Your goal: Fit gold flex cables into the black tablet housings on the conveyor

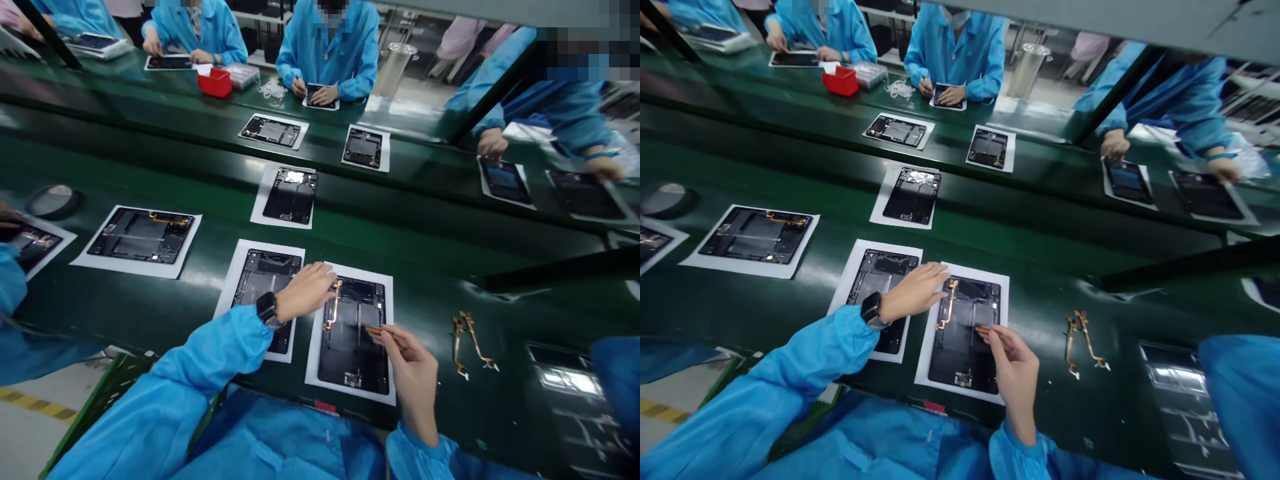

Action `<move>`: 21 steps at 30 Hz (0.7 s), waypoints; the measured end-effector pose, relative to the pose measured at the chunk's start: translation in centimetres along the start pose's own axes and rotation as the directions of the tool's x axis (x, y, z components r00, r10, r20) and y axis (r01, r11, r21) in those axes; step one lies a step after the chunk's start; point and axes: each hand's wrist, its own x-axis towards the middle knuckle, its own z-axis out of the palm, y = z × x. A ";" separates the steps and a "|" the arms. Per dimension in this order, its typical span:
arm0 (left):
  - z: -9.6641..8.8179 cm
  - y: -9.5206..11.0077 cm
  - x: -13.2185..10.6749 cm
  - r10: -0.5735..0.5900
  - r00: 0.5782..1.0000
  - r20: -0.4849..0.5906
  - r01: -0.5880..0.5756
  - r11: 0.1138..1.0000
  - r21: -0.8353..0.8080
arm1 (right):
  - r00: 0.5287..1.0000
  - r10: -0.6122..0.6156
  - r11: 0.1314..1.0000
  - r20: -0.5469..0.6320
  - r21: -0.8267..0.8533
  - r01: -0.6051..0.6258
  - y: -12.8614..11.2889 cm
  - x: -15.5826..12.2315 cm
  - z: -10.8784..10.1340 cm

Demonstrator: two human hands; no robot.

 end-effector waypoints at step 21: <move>-6.1 -6.6 21.2 -0.255 0.963 0.086 0.214 0.918 0.334 | 0.890 -0.314 0.733 -0.330 -0.680 0.006 3.5 9.3 -14.4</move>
